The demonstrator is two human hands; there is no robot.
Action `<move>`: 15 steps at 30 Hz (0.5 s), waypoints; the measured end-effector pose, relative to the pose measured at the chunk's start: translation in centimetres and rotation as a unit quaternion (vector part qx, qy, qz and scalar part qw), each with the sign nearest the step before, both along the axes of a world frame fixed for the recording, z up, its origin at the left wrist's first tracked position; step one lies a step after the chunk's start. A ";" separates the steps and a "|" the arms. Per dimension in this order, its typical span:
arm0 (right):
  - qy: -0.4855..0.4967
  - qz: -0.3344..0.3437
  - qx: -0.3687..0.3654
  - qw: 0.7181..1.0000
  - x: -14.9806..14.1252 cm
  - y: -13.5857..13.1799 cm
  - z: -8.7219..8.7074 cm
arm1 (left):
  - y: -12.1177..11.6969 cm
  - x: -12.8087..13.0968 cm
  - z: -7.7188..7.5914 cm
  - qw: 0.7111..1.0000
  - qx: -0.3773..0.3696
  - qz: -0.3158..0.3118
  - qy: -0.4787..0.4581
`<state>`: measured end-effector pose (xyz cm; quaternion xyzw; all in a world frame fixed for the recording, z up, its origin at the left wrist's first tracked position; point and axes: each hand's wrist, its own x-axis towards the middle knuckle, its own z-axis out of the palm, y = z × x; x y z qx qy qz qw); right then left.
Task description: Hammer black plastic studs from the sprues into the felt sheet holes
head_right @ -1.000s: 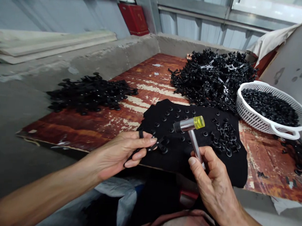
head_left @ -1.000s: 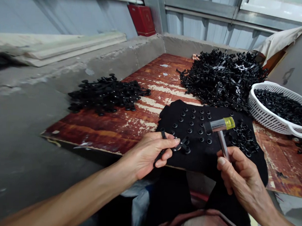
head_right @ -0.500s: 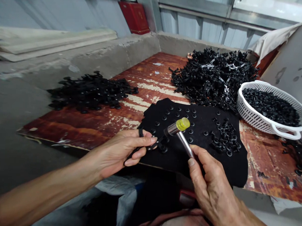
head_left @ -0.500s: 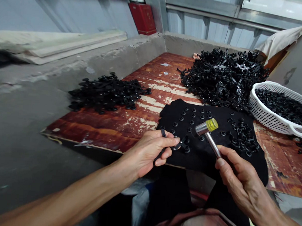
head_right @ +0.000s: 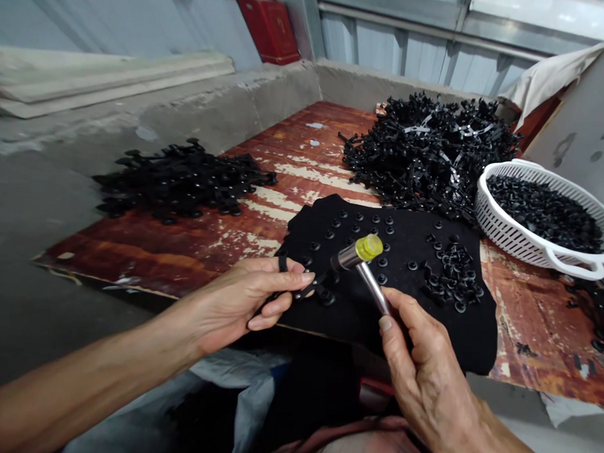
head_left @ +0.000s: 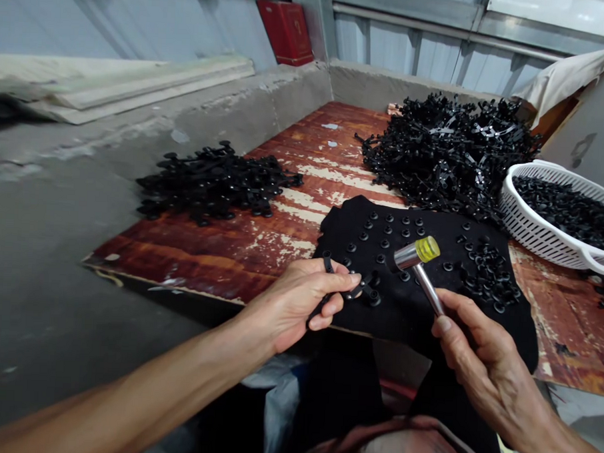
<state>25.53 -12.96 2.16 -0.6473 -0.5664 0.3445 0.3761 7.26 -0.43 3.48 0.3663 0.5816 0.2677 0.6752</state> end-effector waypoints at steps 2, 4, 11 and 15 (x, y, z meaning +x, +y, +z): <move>-0.015 0.003 0.015 1.000 0.0 0.1 0.0 | 0.0 -0.1 -0.1 1.000 0.004 -0.001 0.000; -0.040 0.012 0.039 0.998 -0.1 0.3 0.1 | -0.1 -0.1 -0.1 1.000 0.007 -0.002 0.004; -0.158 0.081 0.218 0.960 0.0 1.0 0.0 | 0.1 0.1 0.1 0.999 0.008 -0.005 0.047; -0.251 0.127 0.182 0.942 0.2 1.4 -0.1 | 0.3 0.2 0.3 0.998 0.010 -0.019 0.059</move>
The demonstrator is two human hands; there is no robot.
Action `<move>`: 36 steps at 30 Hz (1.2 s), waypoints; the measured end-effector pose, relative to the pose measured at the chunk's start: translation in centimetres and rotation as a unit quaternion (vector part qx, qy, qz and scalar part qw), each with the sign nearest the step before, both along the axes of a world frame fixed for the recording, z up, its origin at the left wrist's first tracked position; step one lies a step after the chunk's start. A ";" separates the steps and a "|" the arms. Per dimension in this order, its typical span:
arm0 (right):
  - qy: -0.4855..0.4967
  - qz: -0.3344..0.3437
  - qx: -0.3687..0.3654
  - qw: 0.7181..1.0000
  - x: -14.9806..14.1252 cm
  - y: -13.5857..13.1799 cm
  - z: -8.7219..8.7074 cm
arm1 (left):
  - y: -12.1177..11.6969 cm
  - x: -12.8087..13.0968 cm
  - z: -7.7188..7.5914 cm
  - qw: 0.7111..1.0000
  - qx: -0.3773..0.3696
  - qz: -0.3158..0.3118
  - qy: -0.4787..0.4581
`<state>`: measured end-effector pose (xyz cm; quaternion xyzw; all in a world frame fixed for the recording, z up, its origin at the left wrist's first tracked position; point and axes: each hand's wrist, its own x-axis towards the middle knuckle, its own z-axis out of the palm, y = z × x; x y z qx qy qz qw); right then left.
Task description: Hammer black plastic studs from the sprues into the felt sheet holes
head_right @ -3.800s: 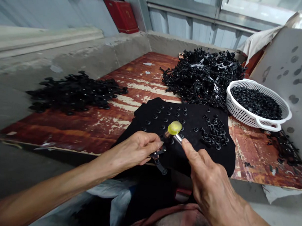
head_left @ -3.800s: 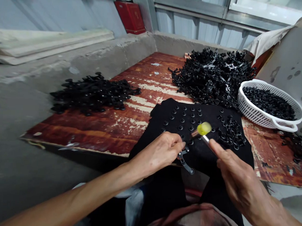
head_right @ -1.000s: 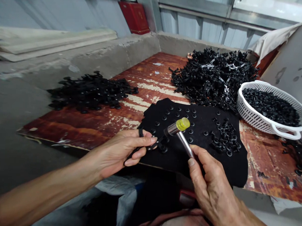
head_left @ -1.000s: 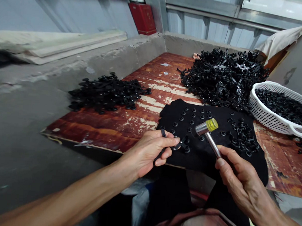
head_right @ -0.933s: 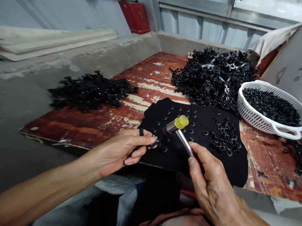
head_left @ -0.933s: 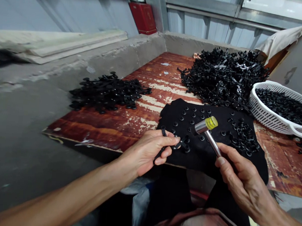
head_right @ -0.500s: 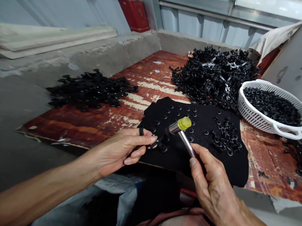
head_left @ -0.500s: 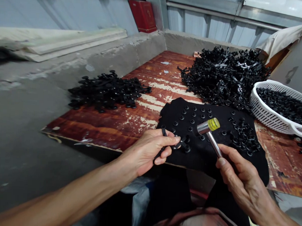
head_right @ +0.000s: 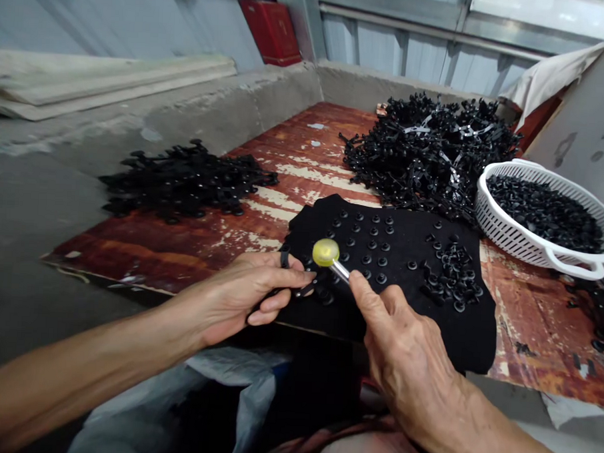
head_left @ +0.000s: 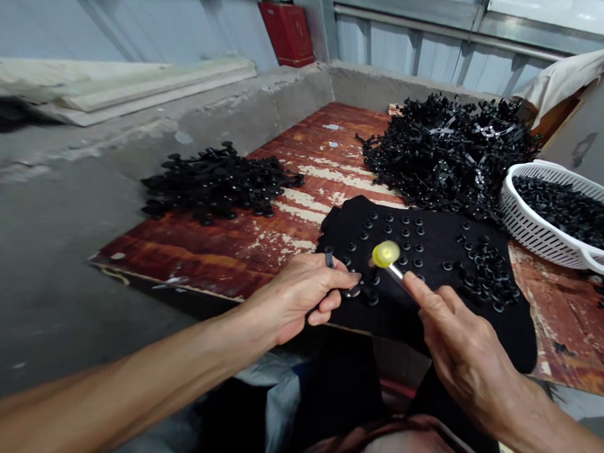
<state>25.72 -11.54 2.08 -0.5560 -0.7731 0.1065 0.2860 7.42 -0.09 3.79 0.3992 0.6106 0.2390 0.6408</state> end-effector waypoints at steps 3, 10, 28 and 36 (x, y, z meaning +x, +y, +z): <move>-0.006 -0.003 -0.019 1.000 0.0 -0.1 0.1 | 0.1 0.0 0.1 1.000 0.003 0.000 0.005; -0.010 -0.004 0.022 1.000 0.2 -0.5 0.2 | -0.1 0.0 0.1 1.000 0.003 -0.004 0.007; -0.031 0.005 -0.048 0.998 0.4 -0.6 0.9 | -0.2 0.2 -0.3 0.999 0.027 -0.027 0.030; -0.016 -0.019 -0.058 0.998 0.6 -0.1 0.2 | -0.3 -0.1 -0.4 0.994 0.056 -0.074 0.061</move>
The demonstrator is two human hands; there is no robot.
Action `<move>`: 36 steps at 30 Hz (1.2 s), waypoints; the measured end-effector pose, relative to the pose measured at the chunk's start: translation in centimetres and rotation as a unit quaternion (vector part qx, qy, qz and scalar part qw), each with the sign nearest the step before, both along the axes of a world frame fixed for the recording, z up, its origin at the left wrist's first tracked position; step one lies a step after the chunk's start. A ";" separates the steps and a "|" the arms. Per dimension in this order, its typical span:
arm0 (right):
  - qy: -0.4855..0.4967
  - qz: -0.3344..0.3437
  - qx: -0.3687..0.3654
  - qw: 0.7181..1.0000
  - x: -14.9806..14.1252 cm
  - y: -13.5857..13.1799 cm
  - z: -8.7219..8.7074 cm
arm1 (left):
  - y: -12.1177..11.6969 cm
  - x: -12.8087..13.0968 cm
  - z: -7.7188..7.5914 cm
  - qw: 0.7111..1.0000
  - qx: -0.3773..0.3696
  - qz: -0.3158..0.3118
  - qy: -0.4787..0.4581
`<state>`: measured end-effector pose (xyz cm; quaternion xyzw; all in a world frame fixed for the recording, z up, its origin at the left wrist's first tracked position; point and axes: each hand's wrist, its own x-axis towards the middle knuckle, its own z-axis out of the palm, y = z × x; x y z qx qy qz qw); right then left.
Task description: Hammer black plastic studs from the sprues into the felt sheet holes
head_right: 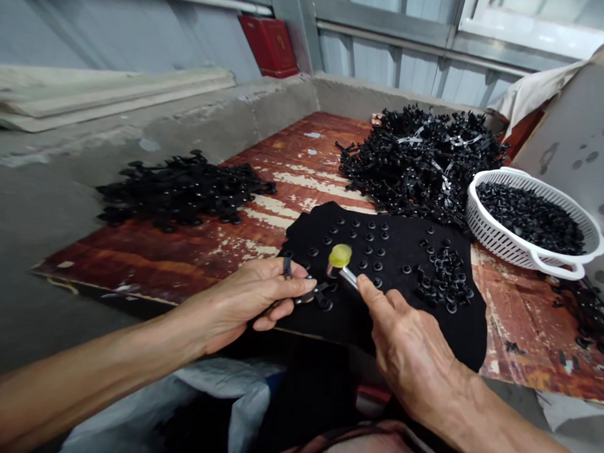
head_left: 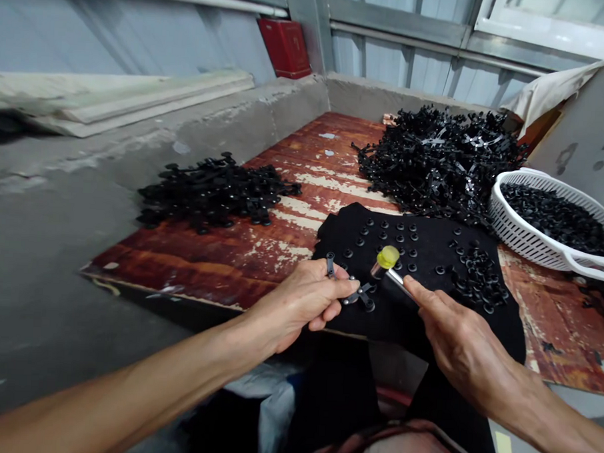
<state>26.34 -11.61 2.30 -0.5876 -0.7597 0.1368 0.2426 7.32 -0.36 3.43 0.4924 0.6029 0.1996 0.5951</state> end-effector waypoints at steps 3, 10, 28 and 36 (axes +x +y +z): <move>0.080 -0.032 0.021 0.996 0.2 -0.3 0.0 | 0.0 -0.5 0.5 0.999 0.025 -0.042 0.014; 0.273 -0.147 -0.049 0.950 1.3 -3.0 -0.9 | -0.3 0.1 1.5 0.993 0.035 -0.115 -0.003; 0.360 -0.195 -0.109 0.906 2.5 -4.6 -2.1 | 0.5 2.4 -0.9 0.926 0.238 -0.287 0.068; 0.336 -0.195 -0.098 0.916 2.4 -4.4 -1.9 | 0.6 2.2 -1.4 0.923 0.245 -0.290 0.069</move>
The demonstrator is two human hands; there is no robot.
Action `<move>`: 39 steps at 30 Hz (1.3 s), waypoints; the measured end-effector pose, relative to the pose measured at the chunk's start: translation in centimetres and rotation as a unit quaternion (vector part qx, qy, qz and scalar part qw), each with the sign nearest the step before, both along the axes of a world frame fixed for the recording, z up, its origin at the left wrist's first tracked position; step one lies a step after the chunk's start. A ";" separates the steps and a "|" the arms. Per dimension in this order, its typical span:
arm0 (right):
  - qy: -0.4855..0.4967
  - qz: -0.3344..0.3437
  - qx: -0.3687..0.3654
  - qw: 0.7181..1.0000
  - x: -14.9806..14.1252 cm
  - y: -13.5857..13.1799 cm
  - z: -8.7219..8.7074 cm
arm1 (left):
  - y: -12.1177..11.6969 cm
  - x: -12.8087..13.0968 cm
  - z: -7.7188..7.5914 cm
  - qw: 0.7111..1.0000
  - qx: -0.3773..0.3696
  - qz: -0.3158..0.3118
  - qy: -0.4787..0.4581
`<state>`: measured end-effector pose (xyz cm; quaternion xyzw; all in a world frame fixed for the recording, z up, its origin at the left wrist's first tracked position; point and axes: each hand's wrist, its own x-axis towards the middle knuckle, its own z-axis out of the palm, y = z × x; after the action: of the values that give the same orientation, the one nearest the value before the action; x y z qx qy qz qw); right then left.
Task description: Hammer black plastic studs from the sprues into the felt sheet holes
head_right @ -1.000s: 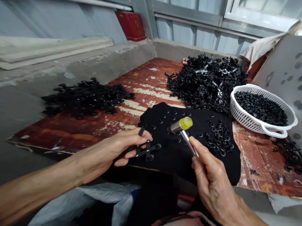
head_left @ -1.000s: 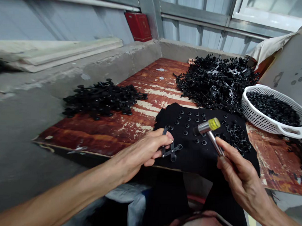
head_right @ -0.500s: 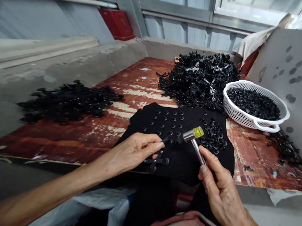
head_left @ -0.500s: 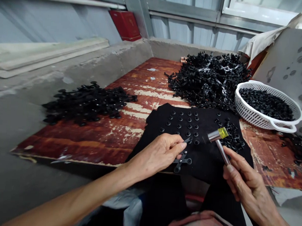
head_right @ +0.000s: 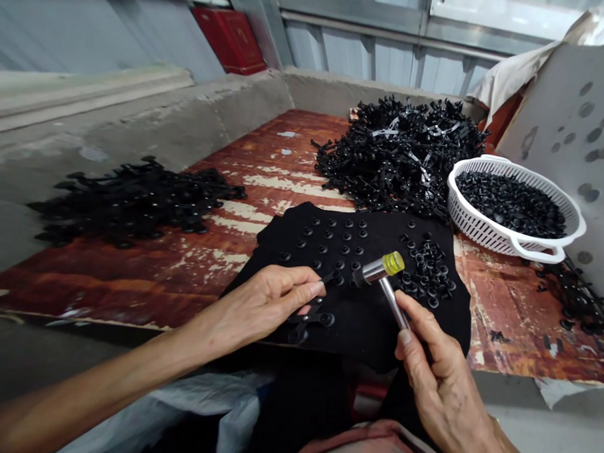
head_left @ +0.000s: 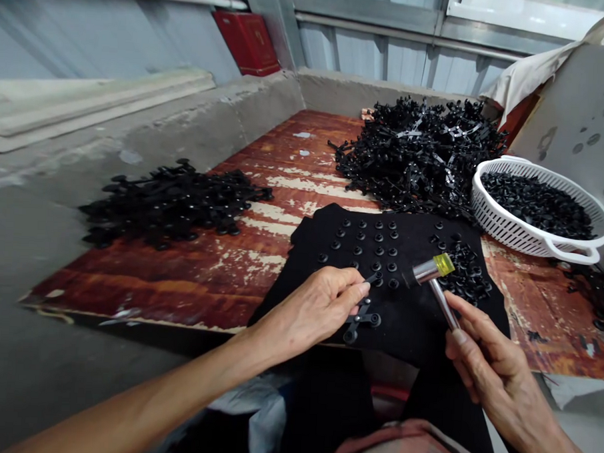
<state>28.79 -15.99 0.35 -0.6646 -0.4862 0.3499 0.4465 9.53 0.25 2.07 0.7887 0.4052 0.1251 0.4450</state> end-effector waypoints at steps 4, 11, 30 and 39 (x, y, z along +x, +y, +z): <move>-0.009 -0.001 0.002 1.000 0.0 0.0 0.0 | 0.0 -0.1 -0.3 1.000 0.003 -0.002 0.000; -0.015 0.000 0.011 1.000 0.0 -0.1 -0.1 | 0.0 -0.2 -0.1 1.000 0.005 0.005 0.000; -0.171 0.051 0.068 0.982 -0.3 0.4 1.1 | 0.0 -0.1 0.2 0.998 0.060 -0.008 0.030; -0.374 0.166 0.113 0.906 -0.4 3.0 2.3 | 0.3 0.2 0.2 0.997 0.061 -0.014 0.042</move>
<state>28.42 -13.02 2.63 -0.6016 -0.7569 0.0878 0.2396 9.69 0.54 2.29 0.8249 0.4035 0.1102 0.3802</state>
